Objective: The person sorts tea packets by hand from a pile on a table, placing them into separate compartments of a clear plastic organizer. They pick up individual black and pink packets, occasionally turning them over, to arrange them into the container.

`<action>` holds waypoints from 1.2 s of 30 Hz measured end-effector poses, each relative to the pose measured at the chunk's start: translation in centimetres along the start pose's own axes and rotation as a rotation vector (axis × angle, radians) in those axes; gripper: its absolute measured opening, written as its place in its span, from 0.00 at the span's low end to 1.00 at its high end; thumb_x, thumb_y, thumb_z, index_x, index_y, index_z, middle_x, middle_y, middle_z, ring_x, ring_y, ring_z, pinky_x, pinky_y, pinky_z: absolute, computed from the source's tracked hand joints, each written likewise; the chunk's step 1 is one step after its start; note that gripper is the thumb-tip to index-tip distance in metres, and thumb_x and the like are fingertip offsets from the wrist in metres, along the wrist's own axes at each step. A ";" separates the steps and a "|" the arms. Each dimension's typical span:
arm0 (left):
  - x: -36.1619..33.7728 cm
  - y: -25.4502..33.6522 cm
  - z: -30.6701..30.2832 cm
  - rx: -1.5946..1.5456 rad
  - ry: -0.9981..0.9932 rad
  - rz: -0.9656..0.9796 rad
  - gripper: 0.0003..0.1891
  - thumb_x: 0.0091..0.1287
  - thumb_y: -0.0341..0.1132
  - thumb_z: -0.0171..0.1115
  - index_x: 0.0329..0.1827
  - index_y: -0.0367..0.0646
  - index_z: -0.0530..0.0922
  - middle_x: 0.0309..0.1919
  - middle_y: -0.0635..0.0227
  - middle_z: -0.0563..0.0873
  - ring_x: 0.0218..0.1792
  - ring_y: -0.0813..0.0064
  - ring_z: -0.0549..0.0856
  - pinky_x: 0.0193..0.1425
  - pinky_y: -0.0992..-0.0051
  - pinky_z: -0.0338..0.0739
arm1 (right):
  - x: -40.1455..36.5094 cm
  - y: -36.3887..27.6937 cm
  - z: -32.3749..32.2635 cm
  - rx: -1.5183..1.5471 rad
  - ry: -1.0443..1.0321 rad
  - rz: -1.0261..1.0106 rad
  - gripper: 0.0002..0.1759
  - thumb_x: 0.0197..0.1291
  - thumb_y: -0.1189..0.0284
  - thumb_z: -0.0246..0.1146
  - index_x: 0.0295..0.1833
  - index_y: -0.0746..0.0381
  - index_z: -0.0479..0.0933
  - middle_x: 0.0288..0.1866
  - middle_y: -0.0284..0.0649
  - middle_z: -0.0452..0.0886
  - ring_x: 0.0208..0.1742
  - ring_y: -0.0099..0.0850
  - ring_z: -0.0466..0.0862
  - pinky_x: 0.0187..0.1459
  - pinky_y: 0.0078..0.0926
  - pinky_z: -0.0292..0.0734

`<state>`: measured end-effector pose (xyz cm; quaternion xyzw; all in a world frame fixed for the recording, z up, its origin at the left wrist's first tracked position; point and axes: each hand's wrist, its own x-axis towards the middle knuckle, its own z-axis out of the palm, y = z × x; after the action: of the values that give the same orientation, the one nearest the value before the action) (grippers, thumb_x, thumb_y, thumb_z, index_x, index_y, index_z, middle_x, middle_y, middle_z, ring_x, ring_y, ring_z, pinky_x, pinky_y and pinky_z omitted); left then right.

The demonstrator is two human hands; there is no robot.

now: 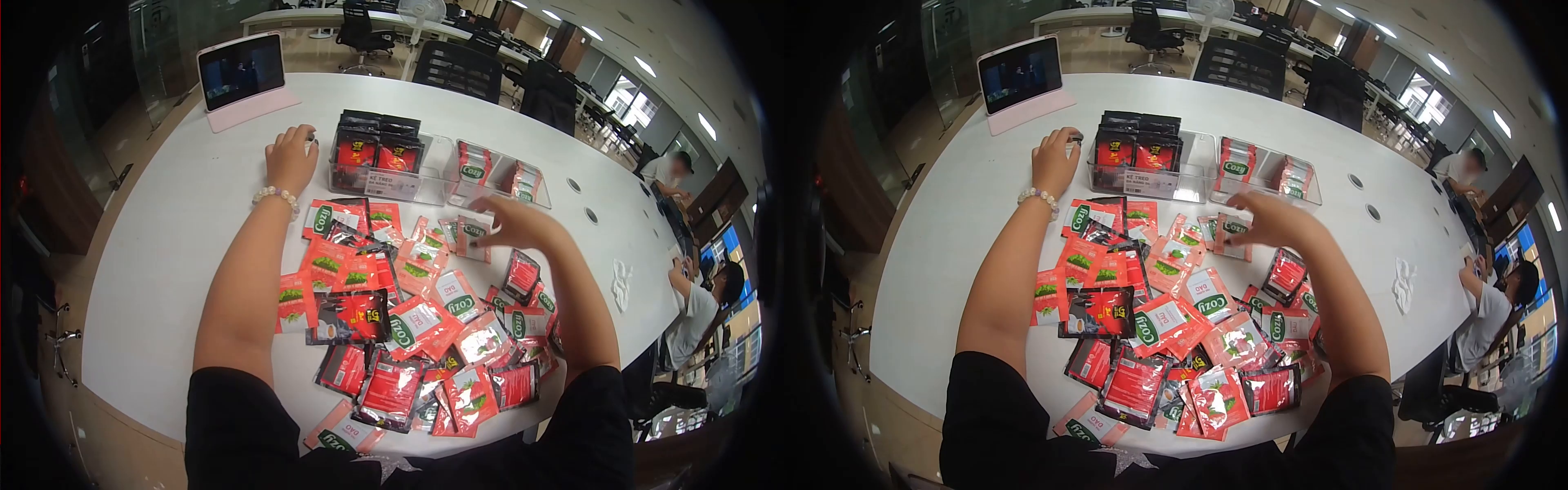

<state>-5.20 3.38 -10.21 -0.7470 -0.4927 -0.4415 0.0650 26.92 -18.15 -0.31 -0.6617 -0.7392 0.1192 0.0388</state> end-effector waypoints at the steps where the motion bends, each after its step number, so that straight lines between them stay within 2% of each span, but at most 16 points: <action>1: 0.0 0.0 0.0 -0.002 -0.001 0.002 0.12 0.63 0.35 0.60 0.50 0.51 0.77 0.44 0.72 0.84 0.48 0.68 0.81 0.52 0.63 0.69 | -0.3 -0.1 0.9 -0.041 -0.019 -0.001 0.31 0.50 0.67 0.72 0.60 0.62 0.71 0.54 0.48 0.77 0.50 0.41 0.82 0.51 0.34 0.76; 5: -0.1 0.4 -0.3 -0.014 -0.009 -0.008 0.12 0.63 0.35 0.60 0.49 0.51 0.77 0.43 0.72 0.84 0.48 0.68 0.81 0.52 0.63 0.69 | 0.6 1.6 2.6 0.048 -0.080 0.062 0.35 0.43 0.69 0.75 0.60 0.63 0.71 0.58 0.50 0.76 0.52 0.46 0.80 0.54 0.36 0.74; 6: -0.1 0.4 -0.4 -0.015 -0.014 -0.018 0.12 0.63 0.35 0.60 0.49 0.51 0.77 0.43 0.72 0.84 0.48 0.68 0.81 0.52 0.63 0.69 | 0.4 1.6 2.8 -0.031 -0.005 0.001 0.35 0.43 0.71 0.74 0.59 0.65 0.71 0.55 0.50 0.78 0.51 0.46 0.80 0.53 0.35 0.74; 9: 0.0 0.1 -0.2 -0.010 -0.023 -0.026 0.12 0.63 0.35 0.60 0.50 0.51 0.77 0.43 0.72 0.84 0.48 0.68 0.81 0.52 0.63 0.69 | 0.0 1.6 1.9 0.091 0.012 0.077 0.31 0.43 0.72 0.74 0.55 0.67 0.73 0.50 0.50 0.80 0.50 0.45 0.80 0.52 0.34 0.74; 10: 0.0 0.1 -0.2 -0.011 -0.024 -0.029 0.12 0.63 0.35 0.60 0.50 0.51 0.77 0.43 0.72 0.84 0.48 0.68 0.81 0.52 0.63 0.70 | -0.4 1.9 1.6 0.099 0.092 0.014 0.23 0.47 0.74 0.71 0.50 0.68 0.74 0.43 0.47 0.83 0.47 0.41 0.82 0.50 0.32 0.74; 13: -0.1 0.3 -0.3 -0.012 -0.039 -0.035 0.12 0.63 0.35 0.60 0.50 0.51 0.77 0.43 0.72 0.84 0.48 0.68 0.81 0.52 0.63 0.70 | -1.2 3.2 -1.5 0.255 0.188 0.042 0.14 0.52 0.78 0.66 0.46 0.68 0.76 0.38 0.44 0.83 0.42 0.33 0.84 0.45 0.29 0.75; 15: -0.1 0.3 -0.4 -0.009 -0.048 -0.035 0.12 0.63 0.35 0.60 0.50 0.51 0.77 0.43 0.72 0.84 0.48 0.69 0.81 0.52 0.64 0.70 | -2.0 3.8 -3.9 0.445 0.405 -0.063 0.10 0.54 0.81 0.63 0.44 0.67 0.77 0.34 0.42 0.83 0.37 0.28 0.83 0.39 0.27 0.74; 17: -0.1 0.2 -0.3 -0.016 -0.047 -0.025 0.12 0.63 0.35 0.60 0.50 0.51 0.77 0.42 0.72 0.84 0.48 0.68 0.81 0.51 0.64 0.71 | -2.1 6.2 -6.4 0.097 0.576 0.052 0.09 0.54 0.82 0.62 0.42 0.66 0.77 0.34 0.42 0.83 0.35 0.27 0.81 0.37 0.28 0.74; 19: -0.1 0.2 -0.2 -0.025 -0.049 -0.019 0.12 0.63 0.35 0.60 0.50 0.50 0.76 0.42 0.71 0.84 0.47 0.68 0.82 0.51 0.63 0.71 | -1.9 7.8 -7.5 0.006 0.569 0.087 0.09 0.54 0.81 0.62 0.42 0.67 0.78 0.34 0.43 0.83 0.34 0.31 0.81 0.38 0.29 0.74; 20: -0.1 0.3 -0.2 -0.028 -0.050 -0.020 0.12 0.63 0.35 0.60 0.50 0.50 0.76 0.41 0.71 0.84 0.47 0.68 0.82 0.50 0.63 0.72 | -1.4 9.6 -7.6 -0.066 0.524 0.045 0.09 0.54 0.76 0.64 0.43 0.65 0.79 0.35 0.46 0.83 0.34 0.37 0.82 0.40 0.31 0.75; 24: 0.0 0.3 -0.3 -0.018 -0.062 -0.034 0.12 0.63 0.35 0.60 0.50 0.50 0.76 0.41 0.71 0.85 0.46 0.68 0.82 0.49 0.63 0.72 | 1.1 12.1 -7.0 -0.185 0.189 0.042 0.12 0.50 0.76 0.67 0.43 0.64 0.80 0.35 0.45 0.84 0.36 0.42 0.82 0.42 0.34 0.75; 27: 0.0 0.3 -0.4 -0.025 -0.072 -0.050 0.12 0.63 0.35 0.60 0.50 0.50 0.76 0.41 0.71 0.85 0.46 0.68 0.82 0.49 0.63 0.72 | 2.9 12.8 -5.7 -0.222 0.041 0.006 0.18 0.48 0.76 0.68 0.47 0.62 0.79 0.36 0.46 0.84 0.36 0.44 0.83 0.41 0.37 0.77; 30: -0.1 0.2 -0.2 -0.037 -0.056 -0.045 0.12 0.63 0.34 0.60 0.50 0.50 0.76 0.41 0.71 0.85 0.46 0.68 0.82 0.49 0.63 0.72 | 4.2 11.7 -4.9 -0.419 -0.028 0.089 0.25 0.43 0.72 0.72 0.52 0.53 0.78 0.41 0.38 0.83 0.44 0.39 0.82 0.48 0.35 0.75; 33: 0.0 0.1 -0.2 -0.041 -0.067 -0.052 0.12 0.63 0.34 0.60 0.50 0.50 0.77 0.40 0.70 0.85 0.46 0.68 0.83 0.49 0.63 0.72 | 4.0 9.6 -6.1 -0.786 0.038 -0.313 0.33 0.38 0.69 0.75 0.56 0.46 0.77 0.48 0.31 0.80 0.53 0.34 0.77 0.57 0.33 0.70; 34: 0.0 0.1 -0.2 -0.040 -0.069 -0.054 0.12 0.63 0.34 0.60 0.50 0.50 0.77 0.40 0.70 0.85 0.46 0.67 0.83 0.49 0.63 0.72 | 4.4 10.1 -6.0 -0.813 -0.012 -0.339 0.34 0.35 0.68 0.77 0.55 0.42 0.78 0.53 0.26 0.75 0.58 0.30 0.72 0.61 0.30 0.64; 36: 0.0 0.2 -0.3 -0.040 -0.075 -0.048 0.12 0.63 0.34 0.60 0.49 0.50 0.77 0.41 0.70 0.85 0.46 0.67 0.83 0.49 0.63 0.73 | 5.1 10.7 -6.0 -0.859 -0.055 -0.500 0.32 0.36 0.69 0.76 0.53 0.43 0.80 0.53 0.27 0.76 0.58 0.30 0.72 0.62 0.30 0.64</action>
<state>-5.20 3.13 -9.93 -0.7521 -0.5038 -0.4243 0.0208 37.99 -11.37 2.61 -0.4168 -0.8584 -0.1918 -0.2294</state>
